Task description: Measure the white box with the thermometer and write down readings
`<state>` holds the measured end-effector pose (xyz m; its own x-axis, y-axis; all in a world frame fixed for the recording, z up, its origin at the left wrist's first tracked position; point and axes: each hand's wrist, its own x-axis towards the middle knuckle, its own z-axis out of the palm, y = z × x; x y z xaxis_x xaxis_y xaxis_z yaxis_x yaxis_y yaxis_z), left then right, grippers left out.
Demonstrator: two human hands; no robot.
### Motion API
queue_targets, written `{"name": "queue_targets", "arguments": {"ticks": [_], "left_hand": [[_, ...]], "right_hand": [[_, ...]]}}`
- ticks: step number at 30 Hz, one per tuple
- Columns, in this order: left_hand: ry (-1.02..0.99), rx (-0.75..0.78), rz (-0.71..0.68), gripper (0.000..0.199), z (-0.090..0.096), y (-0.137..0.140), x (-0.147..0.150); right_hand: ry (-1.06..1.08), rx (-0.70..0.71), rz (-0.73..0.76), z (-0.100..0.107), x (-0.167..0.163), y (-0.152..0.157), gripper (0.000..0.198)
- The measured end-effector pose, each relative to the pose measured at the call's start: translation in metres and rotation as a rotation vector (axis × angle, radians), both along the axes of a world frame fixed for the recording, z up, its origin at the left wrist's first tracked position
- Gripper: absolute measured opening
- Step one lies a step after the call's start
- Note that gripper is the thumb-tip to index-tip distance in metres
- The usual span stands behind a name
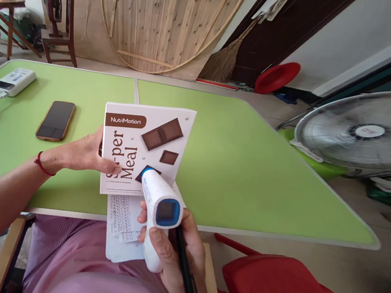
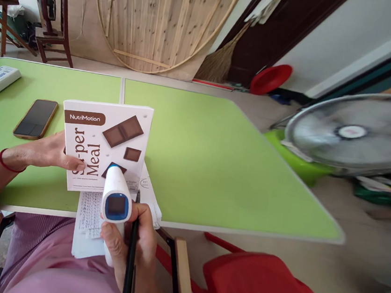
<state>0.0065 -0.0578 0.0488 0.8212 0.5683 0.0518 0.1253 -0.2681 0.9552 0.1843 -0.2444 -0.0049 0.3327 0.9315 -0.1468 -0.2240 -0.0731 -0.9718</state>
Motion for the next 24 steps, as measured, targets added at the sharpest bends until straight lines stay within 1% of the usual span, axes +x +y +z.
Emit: {"name": "queue_targets", "arguments": {"ticks": [3,5,9,14,19,24], "left_hand": [[-0.01,0.016,0.005,0.042,-0.0003,0.0007,0.0001],[-0.014,-0.001,0.003,0.043,-0.0002,0.0008,0.0002],[-0.005,-0.003,-0.004,0.04,0.0004,0.0001,0.0],[0.003,-0.005,0.015,0.045,0.0004,-0.0002,-0.001],[-0.003,-0.008,0.003,0.042,0.0015,-0.0005,-0.0002],[-0.002,-0.01,0.016,0.046,0.0024,-0.0008,0.0001]], "right_hand": [[-0.003,-0.004,0.004,0.0017,-0.0006,0.0,0.046],[-0.009,-0.004,0.013,0.0014,-0.0004,-0.0001,0.045],[-0.002,0.011,0.02,-0.0029,0.0008,-0.0002,0.043],[-0.004,0.016,0.016,-0.0063,0.0014,-0.0005,0.044],[0.009,0.02,0.023,-0.0035,-0.0003,0.0004,0.042],[0.014,0.025,0.002,-0.0049,-0.0019,0.0014,0.044]]}}
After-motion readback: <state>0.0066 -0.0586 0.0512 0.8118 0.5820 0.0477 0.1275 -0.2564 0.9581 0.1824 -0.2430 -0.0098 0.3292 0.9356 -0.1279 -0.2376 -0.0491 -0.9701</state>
